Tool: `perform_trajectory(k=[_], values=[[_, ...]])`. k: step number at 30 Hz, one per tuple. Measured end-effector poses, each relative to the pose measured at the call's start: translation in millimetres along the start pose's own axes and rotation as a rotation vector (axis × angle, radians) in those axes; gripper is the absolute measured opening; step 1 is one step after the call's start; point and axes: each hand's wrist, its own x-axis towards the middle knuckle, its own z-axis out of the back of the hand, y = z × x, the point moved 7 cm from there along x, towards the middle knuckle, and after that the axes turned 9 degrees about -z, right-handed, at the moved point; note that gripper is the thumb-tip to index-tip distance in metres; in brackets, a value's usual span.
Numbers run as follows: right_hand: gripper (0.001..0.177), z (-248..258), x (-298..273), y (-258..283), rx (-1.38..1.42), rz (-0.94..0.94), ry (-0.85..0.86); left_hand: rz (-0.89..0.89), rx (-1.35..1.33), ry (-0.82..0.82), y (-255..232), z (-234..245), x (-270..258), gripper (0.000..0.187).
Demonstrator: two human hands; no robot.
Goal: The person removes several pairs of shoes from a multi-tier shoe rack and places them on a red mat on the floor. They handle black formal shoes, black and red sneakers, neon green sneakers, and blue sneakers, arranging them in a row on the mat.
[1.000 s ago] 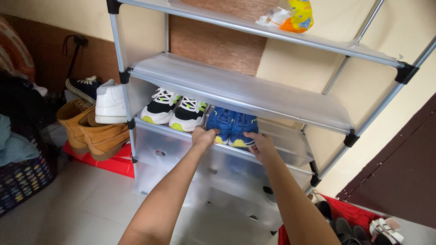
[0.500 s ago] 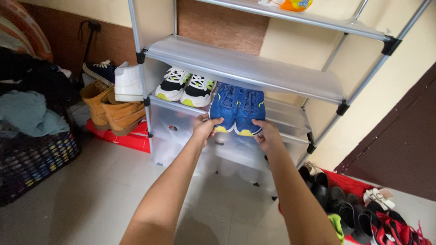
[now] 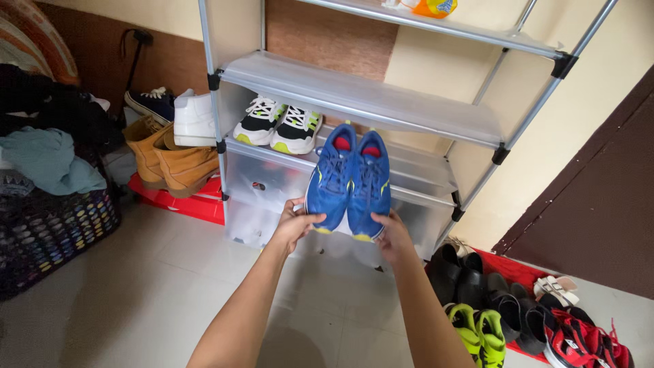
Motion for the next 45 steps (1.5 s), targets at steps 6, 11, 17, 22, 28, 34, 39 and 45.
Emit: perform_trajectory(k=[6, 11, 17, 22, 28, 34, 39, 45], values=[[0.058, -3.2, -15.7, -19.0, 0.045, -0.046, 0.007, 0.008, 0.088, 0.068, -1.3, 7.1, -8.6, 0.088], [0.059, -6.0, -22.4, -28.9, 0.009, -0.117, -0.096, 0.013, 0.098, 0.067, -5.3, 10.5, -10.8, 0.091], [0.064, -5.2, -17.3, -35.5, 0.042, -0.121, -0.069, 0.014, 0.080, 0.079, 0.2, 13.9, -9.0, 0.091], [0.072, -5.9, -21.2, -35.6, 0.023, -0.122, -0.132, 0.011, 0.115, 0.094, 1.9, 15.5, -6.9, 0.091], [0.071, -15.3, -28.7, -28.6, 0.016, -0.095, -0.123, 0.032, 0.084, 0.100, 1.0, 15.8, -7.7, 0.090], [0.069, -24.9, -30.9, -22.8, 0.006, -0.085, -0.110, 0.029, -0.011, 0.109, 2.1, 22.6, -3.3, 0.091], [0.088, -43.9, -36.2, -9.9, -0.097, -0.036, -0.051, 0.066, -0.184, 0.064, -5.2, 26.0, 2.2, 0.089], [0.110, -70.2, -50.3, -3.7, -0.273, -0.053, 0.071, -0.001, -0.203, 0.076, -32.2, 24.5, -3.0, 0.074]])
